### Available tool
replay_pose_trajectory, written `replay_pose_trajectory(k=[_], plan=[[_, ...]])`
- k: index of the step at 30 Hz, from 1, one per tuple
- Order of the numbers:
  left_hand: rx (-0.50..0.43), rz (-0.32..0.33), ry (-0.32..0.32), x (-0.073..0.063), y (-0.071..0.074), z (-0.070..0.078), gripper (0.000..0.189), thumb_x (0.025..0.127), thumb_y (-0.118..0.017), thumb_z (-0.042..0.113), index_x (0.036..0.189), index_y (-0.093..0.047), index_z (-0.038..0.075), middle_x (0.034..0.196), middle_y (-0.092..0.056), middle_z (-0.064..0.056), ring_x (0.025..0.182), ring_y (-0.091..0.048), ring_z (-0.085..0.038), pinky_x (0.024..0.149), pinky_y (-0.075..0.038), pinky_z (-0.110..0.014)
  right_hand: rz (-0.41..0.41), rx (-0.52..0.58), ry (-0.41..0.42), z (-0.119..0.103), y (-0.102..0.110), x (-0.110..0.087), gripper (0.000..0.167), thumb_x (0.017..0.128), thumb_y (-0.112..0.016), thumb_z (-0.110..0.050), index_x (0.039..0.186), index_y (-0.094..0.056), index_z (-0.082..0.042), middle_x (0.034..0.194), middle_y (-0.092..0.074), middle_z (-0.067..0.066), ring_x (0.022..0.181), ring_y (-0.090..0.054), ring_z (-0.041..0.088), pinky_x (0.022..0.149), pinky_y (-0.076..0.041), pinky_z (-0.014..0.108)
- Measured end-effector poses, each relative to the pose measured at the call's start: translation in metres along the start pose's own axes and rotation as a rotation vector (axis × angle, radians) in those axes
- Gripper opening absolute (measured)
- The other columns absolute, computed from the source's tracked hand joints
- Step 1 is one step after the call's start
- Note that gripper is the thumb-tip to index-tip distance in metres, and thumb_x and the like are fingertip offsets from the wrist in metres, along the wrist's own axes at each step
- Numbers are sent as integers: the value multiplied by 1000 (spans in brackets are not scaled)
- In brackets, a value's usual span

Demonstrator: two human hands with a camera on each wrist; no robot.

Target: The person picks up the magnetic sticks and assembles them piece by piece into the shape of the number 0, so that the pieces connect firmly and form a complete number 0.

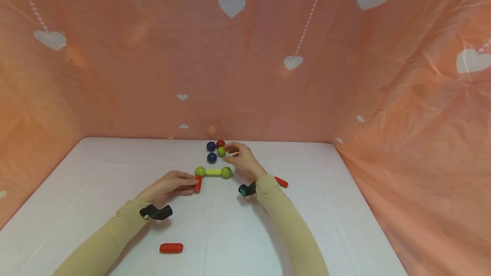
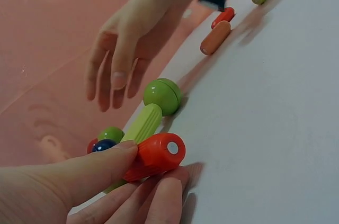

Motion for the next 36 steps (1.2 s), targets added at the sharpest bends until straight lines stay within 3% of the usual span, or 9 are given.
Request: replay_pose_trajectory(k=[4, 11, 20, 31, 36], plan=[[-10, -9, -17, 0, 0, 1, 39, 82, -77, 16, 111, -64, -6, 100, -66, -15, 83, -68, -21, 78, -55, -32, -9, -64, 30, -5, 2, 15, 37, 87, -69, -4, 122, -59, 1, 120, -61, 12, 115, -54, 29, 96, -45, 40], [-51, -21, -9, 1, 0, -3, 38, 80, -78, 16, 109, -65, -5, 102, -66, -15, 85, -68, -22, 79, -55, -33, -31, -62, 29, -3, 0, 26, 35, 86, -68, 0, 120, -61, 1, 120, -61, 14, 116, -53, 31, 98, -43, 43], [9, -17, -3, 2, 1, -3, 42, 81, -78, 17, 114, -63, -5, 102, -66, -15, 85, -68, -21, 78, -55, -31, -61, -78, 36, -2, -9, 31, 34, 86, -65, 6, 120, -61, 4, 117, -62, 14, 115, -52, 31, 96, -45, 41], [-1, -3, -7, 3, 1, -3, 38, 81, -77, 16, 111, -65, -5, 98, -67, -14, 82, -68, -20, 76, -56, -32, -111, -154, -98, 8, -19, 26, 33, 88, -66, -1, 121, -61, -4, 119, -60, 8, 111, -53, 26, 97, -45, 37], [5, -7, -11, 0, 0, -2, 38, 82, -76, 15, 112, -64, -6, 99, -66, -14, 83, -68, -20, 77, -55, -31, -123, -153, -108, 15, -20, 24, 31, 88, -67, -4, 119, -63, -5, 119, -61, 8, 106, -58, 26, 93, -48, 36]])
Point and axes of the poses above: each hand's wrist, its own x-axis towards the middle knuckle, its own y-axis out of the back of the hand, z = x × y, the point moved 9 cm from there along x, towards the middle knuckle
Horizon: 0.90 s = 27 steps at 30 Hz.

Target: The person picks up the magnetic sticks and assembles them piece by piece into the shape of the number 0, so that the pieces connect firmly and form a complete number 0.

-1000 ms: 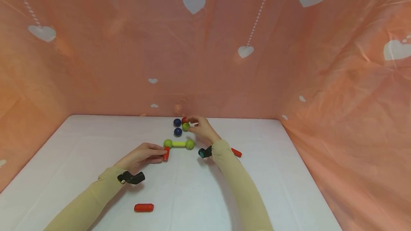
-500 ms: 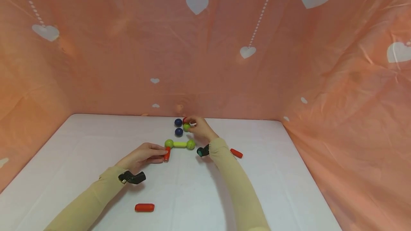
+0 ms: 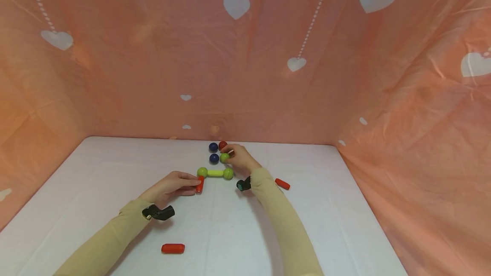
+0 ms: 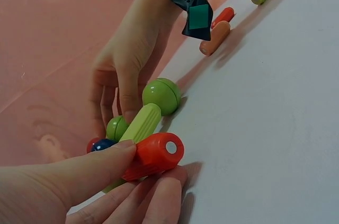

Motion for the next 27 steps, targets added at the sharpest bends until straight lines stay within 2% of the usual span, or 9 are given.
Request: replay_pose_trajectory(k=[8, 12, 16, 19, 23, 27], plan=[[5, 4, 25, 1, -2, 0, 39, 82, -77, 16, 113, -64, -5, 97, -67, -14, 81, -68, -20, 76, -56, -31, 53, 47, 24, 2, 7, -7, 32, 85, -71, -2, 116, -64, -4, 115, -62, 8, 101, -61, 25, 90, -50, 34], [9, 4, 22, 2, -2, 1, 38, 82, -77, 16, 112, -65, -5, 96, -67, -14, 80, -68, -20, 76, -56, -31, 94, 72, 59, -8, 16, -17, 34, 85, -71, -5, 118, -63, -3, 115, -62, 8, 101, -61, 24, 90, -50, 33], [0, -7, 12, 2, -2, 2, 39, 82, -77, 16, 113, -64, -5, 97, -67, -14, 82, -68, -21, 77, -55, -31, 86, 158, 83, -21, 21, -31, 38, 87, -70, -12, 123, -60, -2, 115, -62, 7, 100, -61, 23, 89, -50, 33], [-13, -23, 7, 2, -1, 2, 42, 81, -78, 18, 113, -64, -5, 99, -67, -15, 84, -68, -21, 78, -55, -31, 46, 244, 83, -27, 15, -43, 39, 88, -71, -15, 123, -60, -2, 114, -62, 7, 99, -62, 22, 86, -52, 33], [-29, -41, -2, 0, -1, 2, 41, 80, -79, 20, 111, -66, -5, 99, -67, -14, 86, -68, -22, 79, -55, -32, -19, 364, 91, -31, -4, -59, 37, 87, -71, -10, 120, -59, 1, 114, -62, 13, 98, -64, 23, 83, -53, 34], [-57, -68, -13, -4, -4, 3, 36, 82, -77, 17, 109, -66, -6, 99, -68, -15, 87, -68, -23, 81, -55, -34, -74, 430, 65, -32, -24, -74, 35, 86, -70, -5, 119, -59, 2, 111, -63, 11, 95, -65, 21, 82, -53, 32]])
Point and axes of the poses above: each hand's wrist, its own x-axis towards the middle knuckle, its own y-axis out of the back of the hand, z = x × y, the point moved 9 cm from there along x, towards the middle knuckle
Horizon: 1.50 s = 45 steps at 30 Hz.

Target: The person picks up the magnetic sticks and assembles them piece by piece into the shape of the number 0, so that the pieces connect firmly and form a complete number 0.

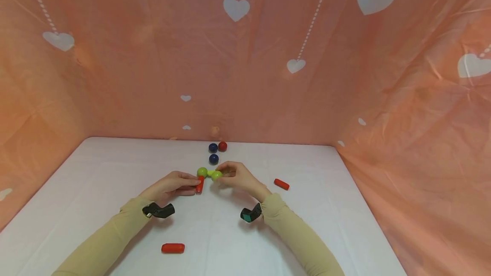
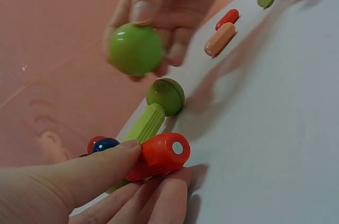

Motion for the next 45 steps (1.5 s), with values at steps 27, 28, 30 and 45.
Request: replay_pose_trajectory(k=[27, 28, 30, 45], plan=[[-28, -35, -28, -4, -1, 2, 35, 84, -75, 13, 111, -65, -7, 103, -66, -17, 90, -68, -23, 82, -54, -34, 23, 93, -122, 21, -60, -19, 34, 88, -70, -11, 117, -57, 0, 102, -66, 9, 87, -66, 17, 80, -53, 30], [-28, -36, -30, -4, -1, 3, 35, 84, -75, 13, 110, -65, -7, 104, -66, -17, 91, -68, -24, 82, -54, -34, 33, 95, -133, 22, -60, -19, 35, 88, -70, -11, 118, -57, -1, 101, -67, 8, 87, -66, 18, 79, -53, 31], [-30, -41, -36, -5, -2, 3, 35, 83, -75, 14, 110, -66, -6, 106, -65, -17, 93, -67, -24, 83, -53, -35, 46, 95, -146, 23, -60, -18, 36, 87, -71, -13, 118, -56, -1, 101, -67, 8, 86, -66, 18, 79, -53, 31], [-39, -34, -28, -1, 0, 1, 31, 86, -71, 10, 111, -65, -7, 105, -66, -18, 92, -67, -25, 83, -53, -34, 73, 90, -142, 20, -65, -13, 38, 86, -73, -12, 116, -54, 1, 96, -68, 7, 79, -66, 17, 71, -55, 29]])
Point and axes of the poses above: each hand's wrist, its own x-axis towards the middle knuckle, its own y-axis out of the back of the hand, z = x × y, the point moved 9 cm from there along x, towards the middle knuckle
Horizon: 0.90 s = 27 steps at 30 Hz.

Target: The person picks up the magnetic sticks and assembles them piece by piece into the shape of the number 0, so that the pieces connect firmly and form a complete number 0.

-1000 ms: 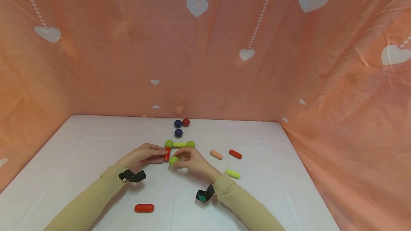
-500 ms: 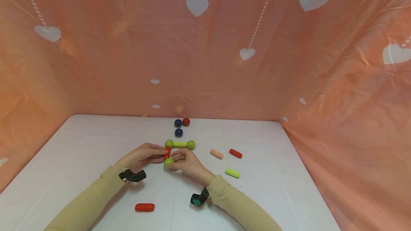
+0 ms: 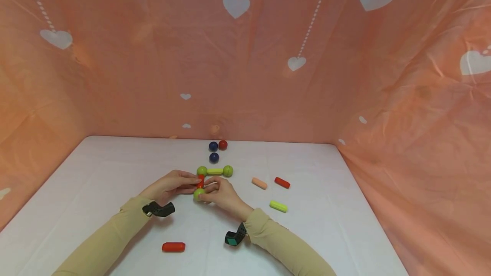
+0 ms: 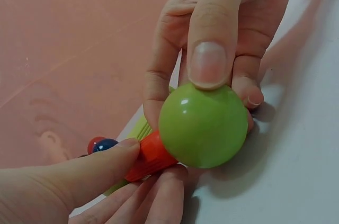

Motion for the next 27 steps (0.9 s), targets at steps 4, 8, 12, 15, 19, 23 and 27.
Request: replay_pose_trajectory(k=[4, 8, 12, 15, 19, 23, 27], plan=[[14, -4, -4, -1, 0, 0, 32, 87, -71, 12, 112, -65, -7, 105, -66, -17, 92, -67, -24, 83, -53, -34, 8, -5, -3, -1, 1, -2, 38, 86, -73, -12, 116, -54, 1, 97, -67, 8, 80, -66, 17, 72, -55, 31], [17, -13, -11, 0, -2, 1, 31, 88, -69, 9, 113, -63, -9, 106, -65, -18, 93, -67, -25, 83, -53, -35, -5, -19, 0, -1, 4, -5, 39, 86, -72, -13, 118, -54, 0, 101, -67, 10, 84, -66, 18, 75, -55, 33], [31, -3, -1, 1, -2, 1, 31, 87, -69, 8, 112, -63, -9, 104, -66, -17, 92, -67, -24, 83, -54, -35, -22, -31, 55, -6, 13, -6, 37, 87, -70, -6, 119, -54, 4, 105, -66, 16, 88, -66, 22, 76, -55, 37], [39, 34, 23, 3, -1, 0, 34, 84, -74, 11, 111, -64, -7, 102, -66, -16, 89, -68, -23, 81, -54, -34, -5, -39, 94, -11, 27, -6, 36, 87, -68, -1, 119, -53, 8, 106, -64, 19, 91, -66, 24, 75, -56, 37], [41, 72, 42, 3, 1, -1, 39, 81, -77, 14, 112, -64, -6, 102, -67, -15, 89, -68, -23, 80, -55, -34, 62, -70, 144, -21, 54, -4, 35, 87, -67, 2, 118, -54, 9, 107, -64, 23, 94, -64, 27, 76, -55, 32], [35, 80, 42, 1, 1, 0, 41, 81, -78, 14, 113, -63, -6, 104, -66, -16, 90, -68, -24, 80, -55, -34, 136, -99, 225, -30, 78, 0, 36, 85, -67, 5, 117, -54, 13, 107, -63, 29, 98, -62, 37, 83, -53, 33], [36, 79, 38, 1, 1, 0, 41, 81, -78, 14, 114, -63, -6, 105, -65, -17, 89, -68, -24, 80, -55, -34, 190, -143, 256, -31, 94, 4, 36, 84, -69, 5, 117, -55, 12, 109, -62, 28, 101, -60, 41, 87, -51, 40]])
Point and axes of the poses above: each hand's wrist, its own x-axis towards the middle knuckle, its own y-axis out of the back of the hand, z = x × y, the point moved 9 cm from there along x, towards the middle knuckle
